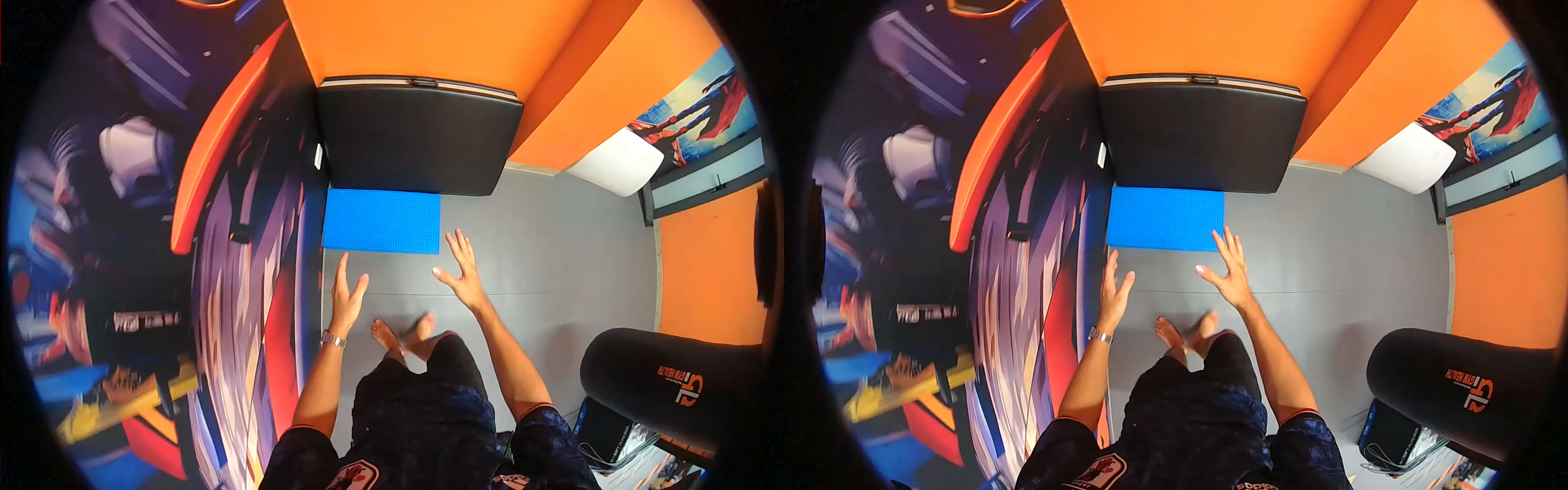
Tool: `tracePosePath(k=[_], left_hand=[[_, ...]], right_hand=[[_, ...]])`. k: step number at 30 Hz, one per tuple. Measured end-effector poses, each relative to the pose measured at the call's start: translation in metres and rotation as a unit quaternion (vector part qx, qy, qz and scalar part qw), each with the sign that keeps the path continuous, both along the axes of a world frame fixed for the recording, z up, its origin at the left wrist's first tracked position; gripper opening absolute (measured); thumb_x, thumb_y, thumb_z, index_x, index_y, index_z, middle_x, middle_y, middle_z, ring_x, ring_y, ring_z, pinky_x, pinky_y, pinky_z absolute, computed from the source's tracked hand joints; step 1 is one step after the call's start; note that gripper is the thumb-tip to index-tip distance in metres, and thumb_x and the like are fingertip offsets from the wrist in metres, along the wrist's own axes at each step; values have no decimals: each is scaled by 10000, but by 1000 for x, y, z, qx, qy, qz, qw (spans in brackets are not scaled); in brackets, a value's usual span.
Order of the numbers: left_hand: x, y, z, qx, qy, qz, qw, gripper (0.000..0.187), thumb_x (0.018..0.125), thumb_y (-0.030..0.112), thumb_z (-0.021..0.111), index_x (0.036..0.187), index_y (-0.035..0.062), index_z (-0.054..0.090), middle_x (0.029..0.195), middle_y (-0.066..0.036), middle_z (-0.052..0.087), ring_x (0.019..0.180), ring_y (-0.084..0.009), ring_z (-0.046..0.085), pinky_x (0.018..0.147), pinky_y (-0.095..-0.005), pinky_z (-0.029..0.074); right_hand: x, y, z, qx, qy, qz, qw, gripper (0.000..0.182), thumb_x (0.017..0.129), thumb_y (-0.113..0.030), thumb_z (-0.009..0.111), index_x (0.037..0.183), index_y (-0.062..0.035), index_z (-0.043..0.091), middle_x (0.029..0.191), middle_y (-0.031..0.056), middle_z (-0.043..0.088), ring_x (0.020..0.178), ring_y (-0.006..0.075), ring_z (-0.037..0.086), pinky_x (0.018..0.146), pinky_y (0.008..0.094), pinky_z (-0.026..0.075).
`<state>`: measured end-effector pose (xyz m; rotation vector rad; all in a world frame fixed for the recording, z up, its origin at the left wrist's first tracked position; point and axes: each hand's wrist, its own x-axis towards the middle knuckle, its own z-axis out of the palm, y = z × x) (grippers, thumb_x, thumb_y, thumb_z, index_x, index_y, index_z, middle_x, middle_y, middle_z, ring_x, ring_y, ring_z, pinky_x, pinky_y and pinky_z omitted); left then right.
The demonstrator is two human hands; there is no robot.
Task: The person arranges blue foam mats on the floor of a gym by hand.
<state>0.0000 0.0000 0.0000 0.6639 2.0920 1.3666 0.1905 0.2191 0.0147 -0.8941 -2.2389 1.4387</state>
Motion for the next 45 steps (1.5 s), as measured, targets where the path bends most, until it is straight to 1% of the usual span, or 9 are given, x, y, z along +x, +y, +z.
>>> tracePosePath(k=[5, 8, 13, 26, 29, 32, 34, 40, 45], left_hand=[[-45, 36, -45, -63, 115, -35, 991, 818, 872, 284, 668, 1498, 33, 205, 1548, -191, 236, 1446, -321, 189, 1166, -460, 165], [-57, 53, -88, -122, 149, -39, 981, 886, 842, 321, 699, 1509, 53, 181, 1558, -195, 201, 1436, -382, 177, 1167, -478, 157], [-91, 66, -155, -163, 159, -38, 973, 939, 824, 346, 717, 1511, 40, 155, 1566, -204, 164, 1436, -423, 145, 1166, -482, 156], [-197, 51, -489, -246, 266, -88, 928, 925, 842, 434, 681, 1486, -8, 186, 1536, -269, 182, 1416, -429, 201, 1139, -489, 227], [-223, 55, -559, -246, 281, -62, 925, 862, 848, 436, 676, 1458, -7, 259, 1501, -282, 249, 1382, -438, 260, 1113, -507, 260], [-258, 37, -670, -223, 252, 82, 938, 806, 855, 457, 658, 1426, 1, 319, 1460, -284, 311, 1348, -435, 309, 1080, -536, 286], [-271, 34, -704, -288, 310, 99, 901, 782, 862, 469, 641, 1412, 3, 337, 1432, -278, 347, 1330, -429, 333, 1067, -548, 294], [-280, 39, -743, -451, 411, 137, 781, 846, 795, 616, 624, 1390, 52, 414, 1358, -172, 406, 1210, -356, 373, 927, -539, 325], [-283, 31, -724, -424, 370, 98, 820, 932, 737, 635, 672, 1395, 30, 406, 1277, -166, 417, 1133, -354, 384, 910, -522, 333]], right_hand=[[-28, 29, -69, 46, -90, 8, 995, 803, 704, -571, 757, 1411, -315, 475, 1593, 123, 156, 1451, 413, 100, 1104, 642, 110], [-32, 55, -93, 100, -194, 49, 975, 797, 703, -546, 771, 1406, -306, 484, 1596, 117, 149, 1457, 410, 77, 1123, 580, 143], [-43, 87, -173, 75, -174, -13, 982, 862, 664, -584, 781, 1416, -302, 468, 1585, 143, 173, 1439, 424, 143, 1097, 615, 165], [-72, 98, -498, 70, -188, -108, 974, 955, 679, -446, 834, 1467, -170, 370, 1549, 211, 222, 1390, 417, 270, 1119, 521, 249], [-80, 95, -586, 61, -178, -149, 971, 991, 676, -457, 835, 1473, -134, 344, 1528, 247, 234, 1386, 420, 274, 1110, 511, 275], [-88, 92, -652, 46, -213, -202, 955, 1039, 668, -473, 838, 1466, -67, 311, 1468, 278, 284, 1351, 429, 316, 1079, 494, 332], [-84, 93, -694, 41, -222, -235, 945, 1045, 683, -475, 830, 1451, -7, 297, 1409, 268, 338, 1312, 416, 363, 1062, 476, 360], [-73, 112, -767, -28, -231, -295, 927, 955, 688, -479, 820, 1379, 31, 402, 1267, 239, 450, 1174, 366, 485, 1002, 446, 415], [-61, 113, -790, -25, -203, -304, 930, 820, 674, -454, 828, 1292, -5, 528, 1187, 197, 515, 1109, 340, 525, 978, 437, 428]])
